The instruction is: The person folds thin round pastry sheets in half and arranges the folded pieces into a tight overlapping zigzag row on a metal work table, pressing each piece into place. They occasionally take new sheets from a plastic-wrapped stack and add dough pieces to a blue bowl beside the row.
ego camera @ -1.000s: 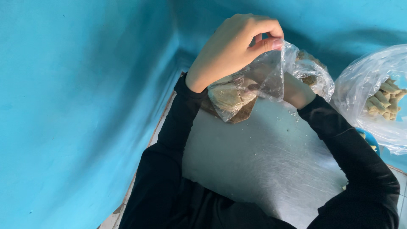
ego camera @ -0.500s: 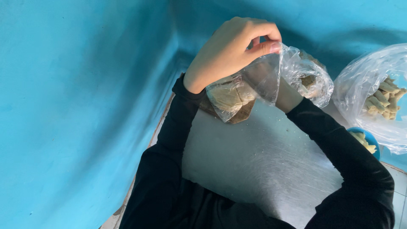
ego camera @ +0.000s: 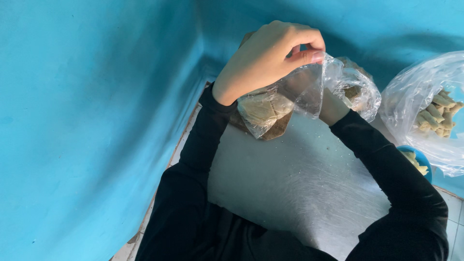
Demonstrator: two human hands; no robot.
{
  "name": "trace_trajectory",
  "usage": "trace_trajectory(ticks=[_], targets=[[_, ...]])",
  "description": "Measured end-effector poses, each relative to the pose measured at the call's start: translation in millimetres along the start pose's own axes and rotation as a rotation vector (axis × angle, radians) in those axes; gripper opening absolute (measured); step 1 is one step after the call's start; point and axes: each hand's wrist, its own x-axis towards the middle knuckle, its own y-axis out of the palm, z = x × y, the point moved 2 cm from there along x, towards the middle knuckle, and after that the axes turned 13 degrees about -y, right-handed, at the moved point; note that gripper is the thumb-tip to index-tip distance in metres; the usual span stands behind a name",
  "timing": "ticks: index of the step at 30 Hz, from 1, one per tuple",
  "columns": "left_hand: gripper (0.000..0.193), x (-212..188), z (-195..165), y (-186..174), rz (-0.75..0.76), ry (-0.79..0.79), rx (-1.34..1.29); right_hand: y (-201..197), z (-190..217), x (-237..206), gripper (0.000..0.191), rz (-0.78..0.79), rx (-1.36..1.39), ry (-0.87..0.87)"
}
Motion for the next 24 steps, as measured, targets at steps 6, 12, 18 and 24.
trace_trajectory(ticks=[6, 12, 18, 24], targets=[[0.014, -2.7, 4.2, 0.0, -0.050, 0.076, -0.019, -0.7, -3.6, 0.5, 0.037, -0.006, -0.019, -0.002], [0.014, -2.2, 7.2, 1.1, -0.046, 0.063, -0.024, 2.5, -7.7, 2.4, 0.034, -0.015, -0.062, -0.005], [0.063, -15.0, 17.4, -4.6, -0.056, 0.060, 0.058, -16.3, 8.9, 1.3, 0.032, -0.068, -0.182, -0.025], [0.087, -20.4, 48.8, 14.7, 0.016, -0.247, 0.496, -63.0, 54.9, -21.8, 0.034, -0.301, 0.020, -0.104]])
